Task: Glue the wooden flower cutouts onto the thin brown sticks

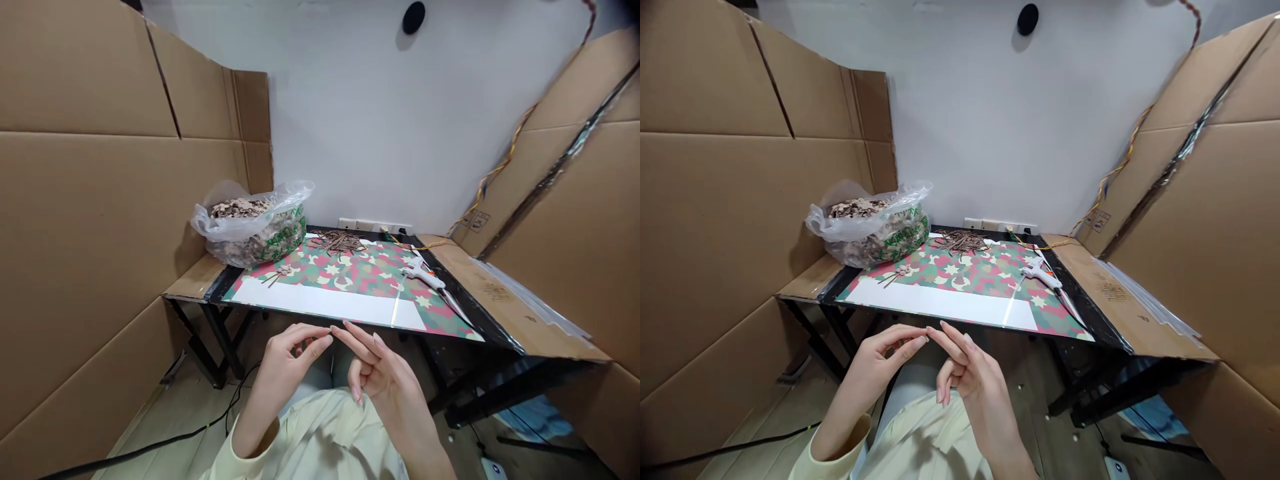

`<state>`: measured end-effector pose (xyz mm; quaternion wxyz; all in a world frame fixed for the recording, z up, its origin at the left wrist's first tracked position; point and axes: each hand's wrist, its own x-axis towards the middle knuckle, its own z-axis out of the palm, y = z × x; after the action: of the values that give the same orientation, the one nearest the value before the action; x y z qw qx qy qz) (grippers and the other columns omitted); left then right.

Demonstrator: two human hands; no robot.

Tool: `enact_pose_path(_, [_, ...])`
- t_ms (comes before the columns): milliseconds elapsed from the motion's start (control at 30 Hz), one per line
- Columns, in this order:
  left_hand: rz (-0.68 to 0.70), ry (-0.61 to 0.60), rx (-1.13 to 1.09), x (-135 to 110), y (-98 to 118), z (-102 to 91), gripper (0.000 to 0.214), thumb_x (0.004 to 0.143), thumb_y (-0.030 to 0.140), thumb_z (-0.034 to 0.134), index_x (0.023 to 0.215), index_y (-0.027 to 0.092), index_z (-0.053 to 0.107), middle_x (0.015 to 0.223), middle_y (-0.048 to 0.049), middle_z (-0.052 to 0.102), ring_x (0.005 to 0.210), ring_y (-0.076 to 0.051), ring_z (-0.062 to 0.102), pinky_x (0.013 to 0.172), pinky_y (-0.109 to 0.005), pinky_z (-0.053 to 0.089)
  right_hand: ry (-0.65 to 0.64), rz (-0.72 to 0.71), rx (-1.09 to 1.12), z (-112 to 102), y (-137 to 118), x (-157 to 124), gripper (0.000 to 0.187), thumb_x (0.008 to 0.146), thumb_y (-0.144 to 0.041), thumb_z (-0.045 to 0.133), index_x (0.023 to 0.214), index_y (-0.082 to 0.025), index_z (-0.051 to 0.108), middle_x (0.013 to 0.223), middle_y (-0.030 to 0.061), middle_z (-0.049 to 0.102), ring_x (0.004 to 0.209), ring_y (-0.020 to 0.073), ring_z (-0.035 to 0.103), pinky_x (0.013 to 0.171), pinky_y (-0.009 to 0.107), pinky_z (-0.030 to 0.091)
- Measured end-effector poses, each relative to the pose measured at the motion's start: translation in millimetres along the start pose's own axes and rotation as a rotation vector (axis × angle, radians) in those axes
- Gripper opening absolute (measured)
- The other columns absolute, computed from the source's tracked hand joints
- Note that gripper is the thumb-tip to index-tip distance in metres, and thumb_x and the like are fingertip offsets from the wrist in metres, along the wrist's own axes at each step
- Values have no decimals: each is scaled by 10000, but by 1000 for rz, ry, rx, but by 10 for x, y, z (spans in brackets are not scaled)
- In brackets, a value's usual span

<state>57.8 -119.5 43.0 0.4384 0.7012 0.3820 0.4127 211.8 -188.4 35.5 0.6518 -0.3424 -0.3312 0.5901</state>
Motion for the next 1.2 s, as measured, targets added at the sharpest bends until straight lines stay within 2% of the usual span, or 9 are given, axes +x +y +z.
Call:
enact_pose_path(133, [62,56,97,19,6,93,166,762,334,639,874,273,745,862,-41,725,743,-195,620,612,-259,447,9,-36,-105,-16,58,-46,456,901,-483,405,1260,-238,543,1245,156,572,491,121,507,522,309,427])
enact_pose_path(233, [66,70,137,32,8,136,160,764,339,633,835,264,755,779,-45,725,693,-190,611,610,-262,442,35,-86,-333,-20,130,-78,503,919,-485,371,1356,-242,430,850,86,713,507,142,503,549,296,425])
enact_pose_path(333, [13,32,168,41,9,149,206,797,365,587,845,254,754,773,-47,719,672,-183,604,586,-259,424,49,-155,-604,-42,197,-96,529,937,-459,340,1411,-225,330,525,-6,593,484,144,480,518,258,395])
enact_pose_path(500, [-17,-19,254,42,-37,146,278,849,390,506,826,240,739,740,-40,695,651,-176,583,587,-264,399,63,-249,-852,-67,269,-91,546,942,-391,346,1449,-241,209,617,-2,615,479,126,467,485,221,390])
enact_pose_path(667, [45,-16,367,47,-86,181,282,875,354,457,782,225,690,763,-33,674,680,-172,576,617,-265,385,40,-242,-900,-47,314,-52,581,948,-376,332,1461,-293,73,1026,55,657,511,110,491,513,227,437])
enact_pose_path(833, [101,57,426,117,-131,171,264,877,298,426,757,193,637,744,-30,651,692,-167,573,623,-254,387,-17,-203,-807,-91,217,87,565,949,-408,311,1462,-245,140,966,68,683,441,99,506,470,235,458])
enact_pose_path(1000, [40,252,453,174,-344,-85,268,865,306,410,763,180,623,743,-32,654,660,-156,573,642,-249,396,-1,-411,-884,54,-207,628,498,928,-335,379,1413,-266,291,1066,76,663,385,59,473,440,222,453])
enact_pose_path(1133, [-85,320,494,182,-553,-316,304,853,324,387,648,189,565,586,-9,598,544,-145,539,569,-240,366,-293,-420,-1355,709,-586,1508,530,870,-169,431,1392,-222,361,556,-26,641,368,77,437,452,198,412])
enact_pose_path(1200, [-129,317,512,186,-619,-376,322,850,344,372,611,195,530,550,-8,575,519,-147,530,539,-239,347,-353,-363,-1486,1144,-684,1968,545,827,-67,458,1357,-186,423,515,-30,602,460,99,527,563,225,452])
